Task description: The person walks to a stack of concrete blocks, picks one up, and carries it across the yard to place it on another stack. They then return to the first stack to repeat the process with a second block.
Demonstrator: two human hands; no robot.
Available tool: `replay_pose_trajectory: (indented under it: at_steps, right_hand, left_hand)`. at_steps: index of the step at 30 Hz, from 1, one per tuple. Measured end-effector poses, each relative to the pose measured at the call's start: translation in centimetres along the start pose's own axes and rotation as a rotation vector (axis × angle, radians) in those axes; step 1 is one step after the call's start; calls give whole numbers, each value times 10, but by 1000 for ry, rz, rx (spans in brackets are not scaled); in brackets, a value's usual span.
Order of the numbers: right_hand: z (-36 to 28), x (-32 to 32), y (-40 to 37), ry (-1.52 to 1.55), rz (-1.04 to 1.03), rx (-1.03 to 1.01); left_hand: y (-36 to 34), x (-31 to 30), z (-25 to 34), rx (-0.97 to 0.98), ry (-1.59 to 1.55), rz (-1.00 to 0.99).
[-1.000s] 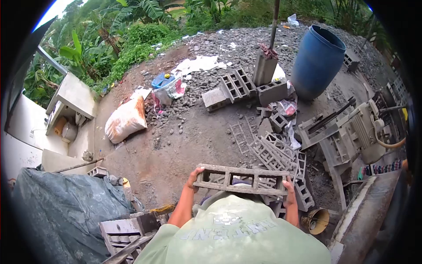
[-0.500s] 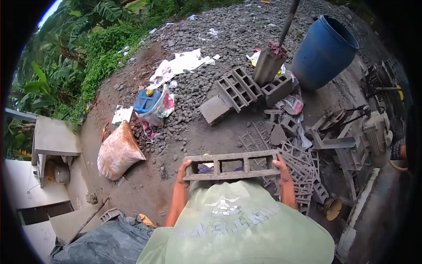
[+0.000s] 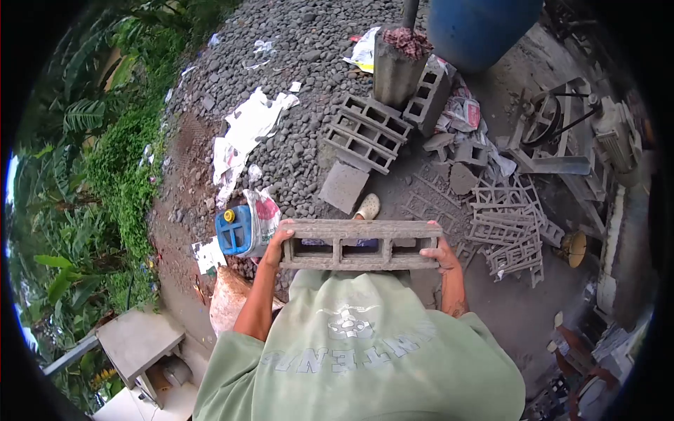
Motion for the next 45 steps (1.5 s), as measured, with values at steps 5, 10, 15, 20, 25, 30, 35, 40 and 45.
replay_pose_trajectory:
  at_steps: [5, 10, 15, 20, 25, 30, 35, 40, 45]
  right_hand:
    - [32, 17, 61, -40, 147, -17]
    - [118, -2, 168, 302, 396, 45]
    - [203, -50, 297, 405, 525, -118]
    - [244, -95, 394, 329, 621, -105]
    - [258, -125, 438, 185, 683, -131]
    - [255, -135, 457, 194, 688, -157]
    - [248, -131, 457, 157, 683, -157]
    - [239, -131, 451, 114, 639, -78]
    - [223, -119, 445, 5, 690, 22]
  left_hand:
    - [101, -26, 38, -196, 75, -83]
    - [247, -62, 5, -127, 155, -200]
    - [390, -81, -56, -48, 317, -175]
    - [501, -95, -116, -66, 237, -229]
    - [566, -102, -154, -116, 115, -203]
    - [591, -103, -171, -96, 121, -247]
    - [604, -110, -178, 7, 184, -274]
    - [593, -94, -171, -29, 169, -259]
    - [573, -99, -155, -87, 209, -204]
Point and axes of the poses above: each hand's wrist, its own y-axis towards the middle knuckle, its own x-axis out of the palm, z = x × y, the point moved 2 cm from there along y, towards the middle knuckle, and after that the axes turned 2 degrees about z, right-handed, at the moved point
